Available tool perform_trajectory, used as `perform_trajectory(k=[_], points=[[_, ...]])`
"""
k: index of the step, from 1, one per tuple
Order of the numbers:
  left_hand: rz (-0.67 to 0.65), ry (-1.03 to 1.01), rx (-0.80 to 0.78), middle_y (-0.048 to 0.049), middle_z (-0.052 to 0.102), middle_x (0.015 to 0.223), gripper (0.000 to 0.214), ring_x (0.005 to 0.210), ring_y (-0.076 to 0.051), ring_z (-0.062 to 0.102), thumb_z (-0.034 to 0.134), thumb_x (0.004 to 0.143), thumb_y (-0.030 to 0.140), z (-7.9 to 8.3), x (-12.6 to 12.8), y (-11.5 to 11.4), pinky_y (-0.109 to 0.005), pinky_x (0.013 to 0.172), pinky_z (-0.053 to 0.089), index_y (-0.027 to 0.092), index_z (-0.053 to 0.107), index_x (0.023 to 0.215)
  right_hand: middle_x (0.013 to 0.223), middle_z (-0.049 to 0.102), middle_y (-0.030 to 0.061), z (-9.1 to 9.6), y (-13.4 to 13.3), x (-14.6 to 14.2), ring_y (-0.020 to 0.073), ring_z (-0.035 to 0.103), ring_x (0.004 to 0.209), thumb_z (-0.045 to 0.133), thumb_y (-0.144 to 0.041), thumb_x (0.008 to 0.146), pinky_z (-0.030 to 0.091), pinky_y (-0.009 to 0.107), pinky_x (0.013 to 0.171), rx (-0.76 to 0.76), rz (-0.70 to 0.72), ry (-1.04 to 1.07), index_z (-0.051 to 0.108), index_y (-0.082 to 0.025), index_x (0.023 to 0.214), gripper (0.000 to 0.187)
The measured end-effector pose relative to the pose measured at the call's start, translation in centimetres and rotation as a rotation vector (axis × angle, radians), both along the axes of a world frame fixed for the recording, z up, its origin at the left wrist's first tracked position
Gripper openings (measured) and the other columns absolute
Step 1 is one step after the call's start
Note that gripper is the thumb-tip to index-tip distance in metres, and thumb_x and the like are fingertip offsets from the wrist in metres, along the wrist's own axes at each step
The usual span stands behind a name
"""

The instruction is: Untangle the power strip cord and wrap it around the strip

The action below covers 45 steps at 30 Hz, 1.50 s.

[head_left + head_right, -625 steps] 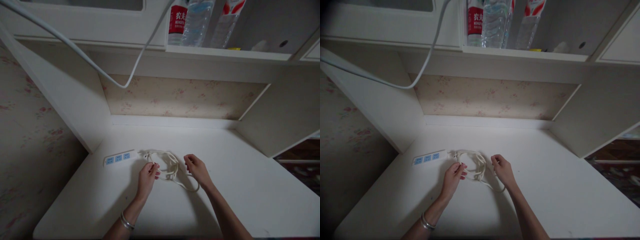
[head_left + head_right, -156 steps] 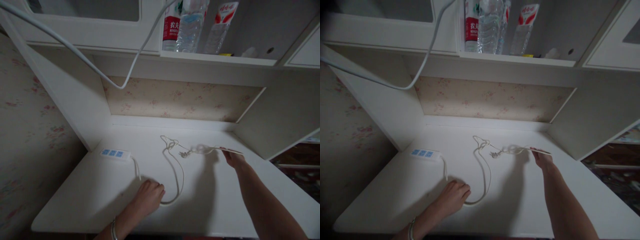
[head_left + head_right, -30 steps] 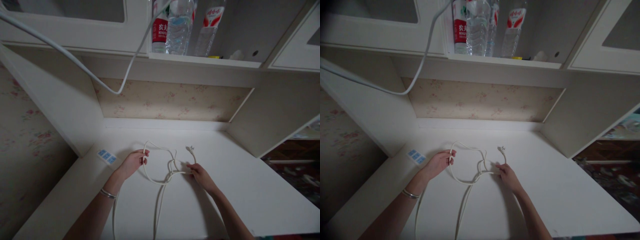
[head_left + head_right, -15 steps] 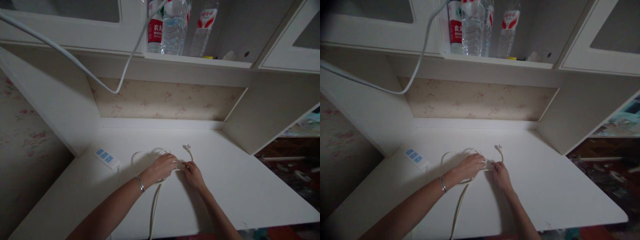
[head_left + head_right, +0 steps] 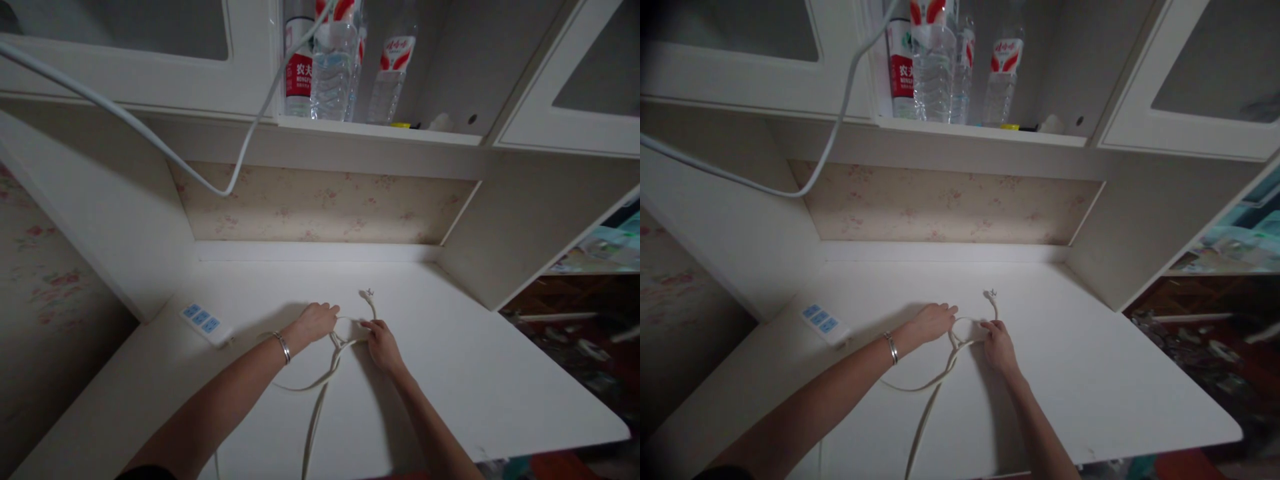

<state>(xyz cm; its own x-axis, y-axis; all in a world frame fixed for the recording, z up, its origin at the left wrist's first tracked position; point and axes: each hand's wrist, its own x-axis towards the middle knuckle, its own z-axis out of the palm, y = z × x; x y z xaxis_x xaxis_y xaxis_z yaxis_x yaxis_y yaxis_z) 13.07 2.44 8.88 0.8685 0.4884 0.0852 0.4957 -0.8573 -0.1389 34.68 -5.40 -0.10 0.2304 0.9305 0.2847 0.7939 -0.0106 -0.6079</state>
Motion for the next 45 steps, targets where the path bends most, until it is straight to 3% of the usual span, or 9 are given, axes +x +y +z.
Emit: perform_trajectory(k=[10, 17, 22, 28, 35, 37, 40, 43, 45], points=[[0.369, -0.135, -0.014, -0.0092, 0.063, 0.100, 0.030, 0.081, -0.021, 0.065, 0.025, 0.098, 0.026, 4.3, -5.5, 0.1, -0.031, 0.066, 0.046, 0.019, 0.053, 0.108, 0.129, 0.046, 0.0139, 1.1, 0.6, 1.7, 0.0179, 0.059, 0.080, 0.036, -0.012, 0.080, 0.048, 0.029, 0.064, 0.023, -0.152, -0.182, 0.041, -0.020, 0.138, 0.060], [0.369, -0.259, -0.023, -0.0054, 0.063, 0.102, 0.024, 0.078, -0.021, 0.064, 0.030, 0.098, 0.031, 7.8, -9.5, -0.5, -0.030, 0.064, 0.042, 0.024, 0.053, 0.101, 0.103, 0.060, 0.0144, 1.3, 2.9, 4.7, 0.0228, 0.058, 0.095, 0.035, -0.014, 0.073, 0.046, 0.032, 0.081, 0.070, -0.381, -0.025, 0.063, -0.010, 0.108, 0.045], [0.427, -0.639, -0.062, -0.0054, 0.063, 0.093, 0.021, 0.080, -0.019, 0.061, 0.032, 0.097, 0.029, 9.4, -10.6, 0.5, -0.029, 0.068, 0.041, 0.021, 0.052, 0.097, 0.092, 0.068, 0.0077, -0.2, 3.0, 4.5, 0.0194, 0.062, 0.084, 0.041, -0.016, 0.070, 0.046, 0.027, 0.075, -0.050, -0.289, -0.021, 0.071, -0.017, 0.092, 0.037], [0.563, -1.116, -0.060, -0.0002, 0.056, 0.073, 0.024, 0.067, -0.015, 0.052, 0.034, 0.096, 0.033, 11.4, -10.5, 1.5, -0.025, 0.062, 0.037, 0.019, 0.053, 0.090, 0.109, 0.064, 0.0126, 0.2, 2.7, 2.0, 0.0205, 0.062, 0.093, 0.041, -0.012, 0.075, 0.045, 0.028, 0.082, -0.064, -0.232, -0.066, 0.070, -0.014, 0.103, 0.040], [0.498, -1.192, -0.105, 0.0009, 0.054, 0.072, 0.018, 0.066, -0.013, 0.050, 0.039, 0.094, 0.030, 13.5, -8.6, 1.3, -0.024, 0.062, 0.034, 0.019, 0.051, 0.087, 0.113, 0.058, 0.0093, 6.0, 0.4, -3.3, 0.0290, 0.048, 0.111, 0.051, -0.013, 0.073, 0.039, 0.047, 0.093, 0.159, -0.124, -0.131, 0.067, -0.022, 0.100, 0.032], [0.486, -1.222, -0.146, 0.0008, 0.055, 0.073, 0.018, 0.068, -0.013, 0.051, 0.039, 0.094, 0.031, 14.0, -7.5, 1.1, -0.024, 0.064, 0.036, 0.019, 0.051, 0.087, 0.104, 0.059, 0.0081, 8.6, -0.5, -6.4, 0.0217, 0.055, 0.094, 0.047, -0.013, 0.077, 0.045, 0.039, 0.085, 0.220, 0.081, 0.054, 0.065, -0.021, 0.092, 0.025], [0.453, -1.249, -0.228, -0.0002, 0.057, 0.076, 0.019, 0.072, -0.013, 0.054, 0.038, 0.095, 0.031, 14.9, -5.5, 0.4, -0.024, 0.067, 0.038, 0.018, 0.051, 0.087, 0.133, 0.044, 0.0086, 12.2, -0.9, -11.2, 0.0142, 0.060, 0.079, 0.054, -0.026, 0.081, 0.052, 0.030, 0.066, 0.062, 0.388, 0.442, 0.045, -0.027, 0.130, 0.050], [0.442, -1.266, -0.346, -0.0007, 0.058, 0.077, 0.019, 0.070, -0.013, 0.054, 0.037, 0.095, 0.029, 15.3, -3.5, -0.2, -0.024, 0.065, 0.039, 0.018, 0.051, 0.087, 0.145, 0.033, 0.0091, 14.4, 0.3, -14.7, 0.0103, 0.061, 0.069, 0.055, -0.038, 0.084, 0.054, 0.029, 0.056, -0.077, 0.501, 0.720, 0.022, -0.035, 0.144, 0.069], [0.442, -1.286, -0.430, -0.0010, 0.058, 0.079, 0.019, 0.068, -0.012, 0.054, 0.037, 0.095, 0.030, 15.2, -2.4, -0.4, -0.024, 0.063, 0.039, 0.018, 0.050, 0.087, 0.138, 0.043, 0.0072, 15.1, 1.7, -15.7, 0.0101, 0.061, 0.067, 0.053, -0.038, 0.084, 0.054, 0.028, 0.055, -0.079, 0.489, 0.814, 0.025, -0.036, 0.142, 0.065]])
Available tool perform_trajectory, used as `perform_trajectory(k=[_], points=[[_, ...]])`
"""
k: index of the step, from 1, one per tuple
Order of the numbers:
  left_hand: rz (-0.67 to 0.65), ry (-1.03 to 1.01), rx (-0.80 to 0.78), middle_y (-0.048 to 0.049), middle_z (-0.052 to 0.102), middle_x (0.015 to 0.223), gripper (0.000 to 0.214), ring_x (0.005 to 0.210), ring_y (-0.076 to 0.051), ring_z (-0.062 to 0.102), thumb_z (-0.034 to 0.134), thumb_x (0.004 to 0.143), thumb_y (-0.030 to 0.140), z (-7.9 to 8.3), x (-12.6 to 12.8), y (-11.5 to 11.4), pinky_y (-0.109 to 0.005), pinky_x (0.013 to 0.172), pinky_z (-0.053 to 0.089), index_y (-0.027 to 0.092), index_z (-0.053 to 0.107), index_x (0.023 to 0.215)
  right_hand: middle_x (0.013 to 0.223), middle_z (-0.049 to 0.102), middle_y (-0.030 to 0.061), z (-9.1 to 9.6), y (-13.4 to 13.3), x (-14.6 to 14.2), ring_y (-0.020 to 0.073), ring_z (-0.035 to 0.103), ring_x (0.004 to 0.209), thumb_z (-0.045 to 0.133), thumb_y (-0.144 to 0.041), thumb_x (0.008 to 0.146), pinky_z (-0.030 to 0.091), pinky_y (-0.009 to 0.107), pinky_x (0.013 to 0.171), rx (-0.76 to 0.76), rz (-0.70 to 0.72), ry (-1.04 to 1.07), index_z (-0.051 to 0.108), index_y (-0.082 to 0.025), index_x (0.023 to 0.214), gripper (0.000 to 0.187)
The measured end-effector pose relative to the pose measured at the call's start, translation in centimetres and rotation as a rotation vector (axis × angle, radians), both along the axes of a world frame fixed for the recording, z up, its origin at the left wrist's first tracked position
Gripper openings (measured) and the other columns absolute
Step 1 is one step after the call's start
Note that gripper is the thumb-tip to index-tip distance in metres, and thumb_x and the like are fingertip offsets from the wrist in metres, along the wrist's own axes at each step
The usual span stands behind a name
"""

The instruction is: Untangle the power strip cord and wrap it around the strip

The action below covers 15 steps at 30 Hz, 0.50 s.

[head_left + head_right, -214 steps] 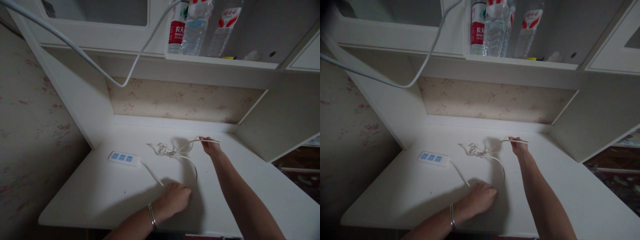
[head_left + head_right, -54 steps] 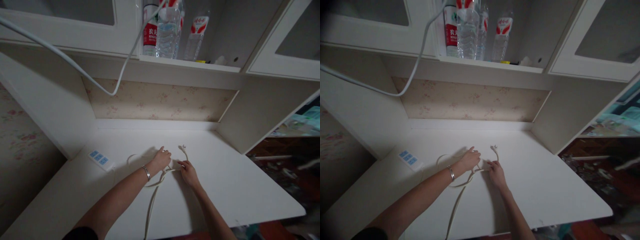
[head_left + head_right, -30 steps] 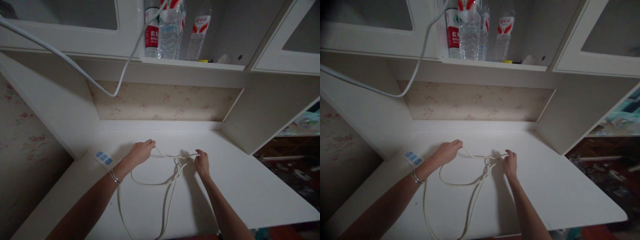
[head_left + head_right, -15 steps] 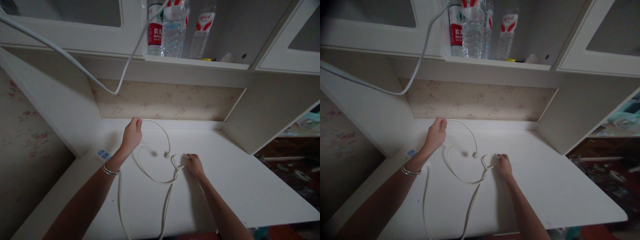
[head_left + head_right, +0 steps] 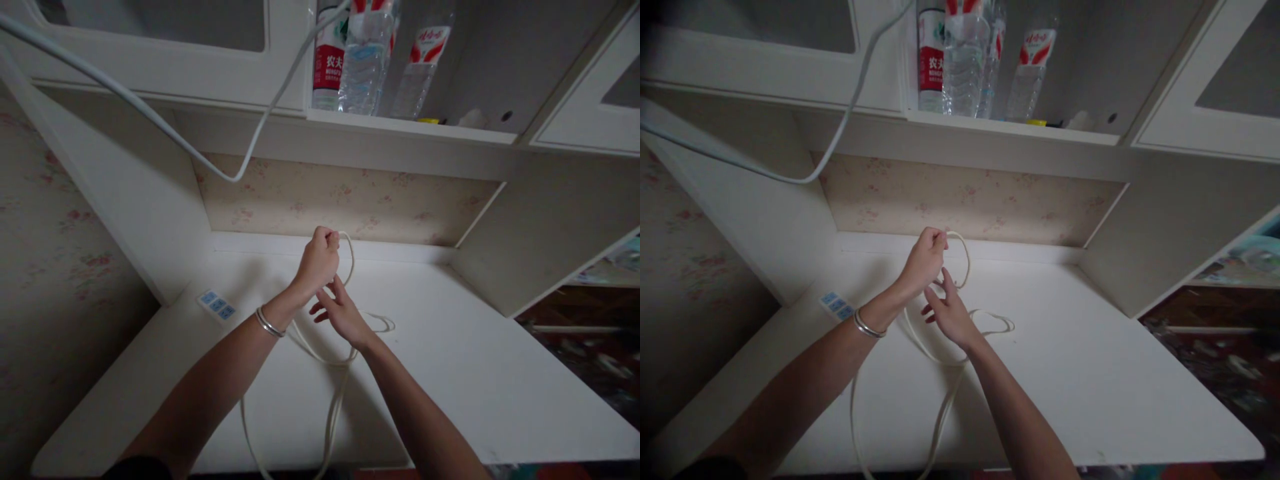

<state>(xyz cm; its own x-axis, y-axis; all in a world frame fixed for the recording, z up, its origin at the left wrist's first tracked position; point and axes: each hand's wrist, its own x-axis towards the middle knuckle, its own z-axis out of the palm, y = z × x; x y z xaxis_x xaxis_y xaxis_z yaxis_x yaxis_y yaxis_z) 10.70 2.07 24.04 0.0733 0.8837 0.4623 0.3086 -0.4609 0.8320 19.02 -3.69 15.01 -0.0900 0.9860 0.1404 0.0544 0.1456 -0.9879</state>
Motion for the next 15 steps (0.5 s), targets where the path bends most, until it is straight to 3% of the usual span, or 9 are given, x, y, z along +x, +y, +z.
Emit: perform_trajectory(k=[3, 5, 7, 9, 11, 15], points=[[-0.061, -0.022, -0.087, -0.0013, 0.059, 0.080, 0.022, 0.067, -0.012, 0.054, 0.036, 0.095, 0.033, -0.5, 1.3, 0.1, -0.024, 0.062, 0.041, 0.018, 0.051, 0.089, 0.112, 0.060, 0.0042, 0.2, 2.0, 0.1, 0.0126, 0.062, 0.072, 0.051, -0.029, 0.081, 0.055, 0.028, 0.056, 0.027, -0.089, 0.042, 0.047, -0.029, 0.129, 0.048], [-0.123, -0.011, -0.123, -0.0025, 0.060, 0.081, 0.025, 0.070, -0.013, 0.056, 0.036, 0.095, 0.035, -0.9, 1.8, 0.1, -0.025, 0.065, 0.043, 0.017, 0.053, 0.090, 0.096, 0.064, 0.0031, 0.1, 2.9, 1.0, 0.0131, 0.062, 0.072, 0.051, -0.026, 0.080, 0.056, 0.029, 0.060, 0.059, -0.130, 0.052, 0.058, -0.022, 0.112, 0.033], [-0.156, -0.009, -0.097, -0.0056, 0.061, 0.091, 0.027, 0.080, -0.015, 0.058, 0.038, 0.094, 0.037, -1.4, 1.7, -0.2, -0.026, 0.073, 0.045, 0.016, 0.055, 0.095, 0.082, 0.063, 0.0012, 0.5, 3.6, 2.4, 0.0120, 0.061, 0.066, 0.052, -0.031, 0.081, 0.056, 0.029, 0.060, 0.067, -0.187, 0.093, 0.059, -0.018, 0.098, 0.022], [-0.123, -0.010, -0.018, -0.0085, 0.059, 0.105, 0.027, 0.089, -0.015, 0.057, 0.040, 0.093, 0.038, -2.5, 1.2, -1.0, -0.028, 0.081, 0.044, 0.016, 0.054, 0.101, 0.066, 0.058, -0.0021, 1.4, 4.1, 4.2, 0.0111, 0.058, 0.055, 0.053, -0.042, 0.083, 0.053, 0.026, 0.053, 0.044, -0.239, 0.150, 0.055, -0.018, 0.092, 0.026], [-0.077, 0.027, 0.032, -0.0081, 0.058, 0.106, 0.026, 0.087, -0.014, 0.057, 0.041, 0.093, 0.038, -4.4, 0.5, -2.7, -0.028, 0.082, 0.044, 0.017, 0.052, 0.103, 0.055, 0.052, -0.0057, 2.6, 4.7, 6.5, 0.0108, 0.054, 0.045, 0.054, -0.053, 0.082, 0.046, 0.022, 0.042, 0.019, -0.262, 0.185, 0.051, -0.019, 0.092, 0.036], [-0.152, 0.251, -0.118, -0.0037, 0.058, 0.091, 0.020, 0.077, -0.015, 0.056, 0.043, 0.091, 0.037, -10.6, -0.5, -7.3, -0.028, 0.076, 0.046, 0.019, 0.050, 0.096, 0.051, 0.047, -0.0085, 5.1, 5.9, 11.5, 0.0072, 0.041, 0.031, 0.053, -0.062, 0.080, 0.025, 0.016, 0.029, 0.022, -0.337, 0.143, 0.048, -0.021, 0.094, 0.043]])
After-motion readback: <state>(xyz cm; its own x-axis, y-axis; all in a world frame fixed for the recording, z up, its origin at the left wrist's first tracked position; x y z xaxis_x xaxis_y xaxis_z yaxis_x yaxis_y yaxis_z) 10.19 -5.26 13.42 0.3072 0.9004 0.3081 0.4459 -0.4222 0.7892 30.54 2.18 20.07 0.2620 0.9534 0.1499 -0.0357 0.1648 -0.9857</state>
